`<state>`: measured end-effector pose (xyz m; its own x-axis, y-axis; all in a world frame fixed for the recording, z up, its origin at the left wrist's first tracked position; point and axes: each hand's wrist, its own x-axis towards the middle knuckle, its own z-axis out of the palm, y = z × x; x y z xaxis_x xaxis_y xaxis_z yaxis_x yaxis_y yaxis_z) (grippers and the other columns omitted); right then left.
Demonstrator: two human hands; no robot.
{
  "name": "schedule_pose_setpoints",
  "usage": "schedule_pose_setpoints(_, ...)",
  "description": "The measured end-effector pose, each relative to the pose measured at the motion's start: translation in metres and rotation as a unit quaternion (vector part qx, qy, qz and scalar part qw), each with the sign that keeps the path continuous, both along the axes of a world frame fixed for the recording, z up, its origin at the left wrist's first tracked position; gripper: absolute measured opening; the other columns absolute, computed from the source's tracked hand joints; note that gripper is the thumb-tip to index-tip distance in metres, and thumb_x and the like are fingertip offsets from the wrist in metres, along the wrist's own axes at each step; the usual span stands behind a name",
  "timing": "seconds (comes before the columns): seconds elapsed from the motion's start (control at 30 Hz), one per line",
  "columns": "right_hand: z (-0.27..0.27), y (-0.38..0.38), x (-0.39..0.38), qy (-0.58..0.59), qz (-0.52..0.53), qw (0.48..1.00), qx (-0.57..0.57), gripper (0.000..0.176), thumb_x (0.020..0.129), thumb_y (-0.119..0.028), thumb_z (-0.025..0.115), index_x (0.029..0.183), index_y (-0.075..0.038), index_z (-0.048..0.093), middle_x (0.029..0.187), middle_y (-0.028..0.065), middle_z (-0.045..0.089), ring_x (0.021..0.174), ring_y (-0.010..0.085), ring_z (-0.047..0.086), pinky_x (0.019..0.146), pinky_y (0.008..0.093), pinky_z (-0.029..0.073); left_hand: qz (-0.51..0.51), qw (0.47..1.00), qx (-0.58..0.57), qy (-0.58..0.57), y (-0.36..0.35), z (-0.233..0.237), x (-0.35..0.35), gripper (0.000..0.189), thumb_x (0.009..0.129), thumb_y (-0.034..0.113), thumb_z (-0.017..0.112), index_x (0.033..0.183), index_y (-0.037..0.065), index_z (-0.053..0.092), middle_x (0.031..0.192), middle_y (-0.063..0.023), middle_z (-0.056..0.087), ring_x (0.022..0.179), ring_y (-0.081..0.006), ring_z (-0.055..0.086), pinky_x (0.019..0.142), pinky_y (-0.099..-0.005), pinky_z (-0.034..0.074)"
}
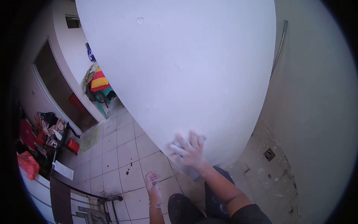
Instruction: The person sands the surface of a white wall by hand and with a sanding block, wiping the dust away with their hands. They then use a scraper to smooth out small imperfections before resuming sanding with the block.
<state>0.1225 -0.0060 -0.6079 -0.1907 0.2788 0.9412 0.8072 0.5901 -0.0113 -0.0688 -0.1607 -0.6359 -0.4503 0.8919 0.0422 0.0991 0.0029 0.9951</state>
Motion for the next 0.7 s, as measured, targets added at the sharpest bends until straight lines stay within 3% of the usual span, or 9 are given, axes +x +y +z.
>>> schedule_pose_setpoints(0.07,-0.066,0.009,0.005,0.012,-0.008,0.999,0.034,0.042,0.095,-0.061,0.043,0.117,-0.036,0.068,0.140,0.0129,0.053,0.139,0.0533,0.029,0.111,0.0578,0.019,-0.038,0.999,-0.009,0.027,-0.007,-0.007,0.000,0.056,0.068,-0.007,0.036,0.122,0.003,0.050,0.110,-0.0093,0.056,0.103,-0.0197,0.053,0.087,-0.0287,0.042)
schedule_pose_setpoints(0.13,-0.040,0.000,0.001,0.029,-0.030,0.999,-0.016,0.043,0.095,-0.061,0.043,0.114,-0.033,0.069,0.139,0.0157,0.053,0.137,0.0563,0.028,0.110,0.0610,0.017,-0.034,0.998,-0.013,0.054,-0.019,-0.042,-0.021,0.054,0.074,-0.003,0.037,0.125,0.008,0.050,0.110,-0.0067,0.057,0.100,-0.0161,0.054,0.073,-0.0239,0.042)
schedule_pose_setpoints(0.17,-0.014,-0.006,0.001,0.034,-0.041,0.998,-0.040,0.044,0.095,-0.061,0.042,0.112,-0.031,0.070,0.138,0.0171,0.053,0.137,0.0578,0.028,0.109,0.0626,0.017,-0.031,0.997,-0.013,0.064,-0.020,-0.052,-0.027,0.052,0.077,-0.001,0.038,0.126,0.011,0.050,0.110,-0.0053,0.057,0.098,-0.0143,0.055,0.067,-0.0215,0.042)
schedule_pose_setpoints(0.23,0.083,0.008,-0.001,0.118,-0.044,0.992,0.007,0.057,0.097,-0.059,0.039,0.123,-0.017,0.067,0.147,0.0249,0.043,0.138,0.0616,0.021,0.109,0.0656,0.012,-0.002,1.000,-0.017,-0.012,-0.013,-0.037,-0.020,0.055,0.072,-0.004,0.037,0.124,0.006,0.050,0.113,-0.0078,0.057,0.103,-0.0173,0.054,0.080,-0.0259,0.042)
schedule_pose_setpoints(0.37,0.266,-0.004,0.004,0.128,-0.068,0.988,0.052,0.074,0.090,-0.046,0.053,0.154,-0.015,0.032,0.162,0.0191,0.017,0.146,0.0496,0.015,0.114,0.0581,0.007,0.004,0.998,-0.067,-0.002,-0.016,0.035,-0.015,0.054,0.072,-0.005,0.038,0.123,0.006,0.051,0.113,-0.0068,0.055,0.104,-0.0172,0.053,0.084,-0.0277,0.041)
schedule_pose_setpoints(0.43,0.306,0.010,-0.008,0.161,-0.021,0.979,0.123,0.077,0.086,-0.040,0.061,0.154,-0.019,0.032,0.163,0.0139,0.018,0.147,0.0474,0.014,0.114,0.0585,0.013,0.008,0.998,0.003,0.066,-0.009,0.043,-0.024,0.052,0.073,-0.004,0.038,0.122,0.008,0.051,0.112,-0.0059,0.055,0.104,-0.0164,0.053,0.083,-0.0269,0.039)
schedule_pose_setpoints(0.53,0.284,-0.011,-0.019,0.122,0.098,0.985,0.074,0.079,0.083,-0.032,0.063,0.155,-0.023,0.031,0.162,0.0114,0.021,0.146,0.0474,0.017,0.112,0.0571,0.024,0.039,0.992,0.075,0.092,-0.001,0.059,-0.023,0.052,0.072,-0.004,0.039,0.120,0.009,0.051,0.111,-0.0046,0.054,0.104,-0.0154,0.052,0.084,-0.0269,0.038)
schedule_pose_setpoints(0.63,0.141,-0.012,-0.033,-0.132,0.178,0.975,0.029,0.070,0.086,-0.019,0.059,0.152,-0.024,0.035,0.159,0.0059,0.030,0.139,0.0383,0.035,0.110,0.0548,0.032,0.088,0.988,0.103,0.071,0.003,0.063,-0.015,0.054,0.067,-0.004,0.039,0.118,0.008,0.051,0.110,-0.0048,0.054,0.106,-0.0171,0.051,0.089,-0.0287,0.037)
schedule_pose_setpoints(0.7,0.051,-0.005,-0.003,-0.163,0.074,0.978,0.106,0.067,0.089,-0.030,0.057,0.152,-0.026,0.035,0.160,0.0047,0.029,0.141,0.0354,0.034,0.115,0.0544,0.024,0.092,0.979,0.127,0.129,0.007,0.062,-0.011,0.055,0.064,-0.004,0.040,0.116,0.006,0.051,0.109,-0.0060,0.054,0.107,-0.0196,0.051,0.093,-0.0312,0.037)
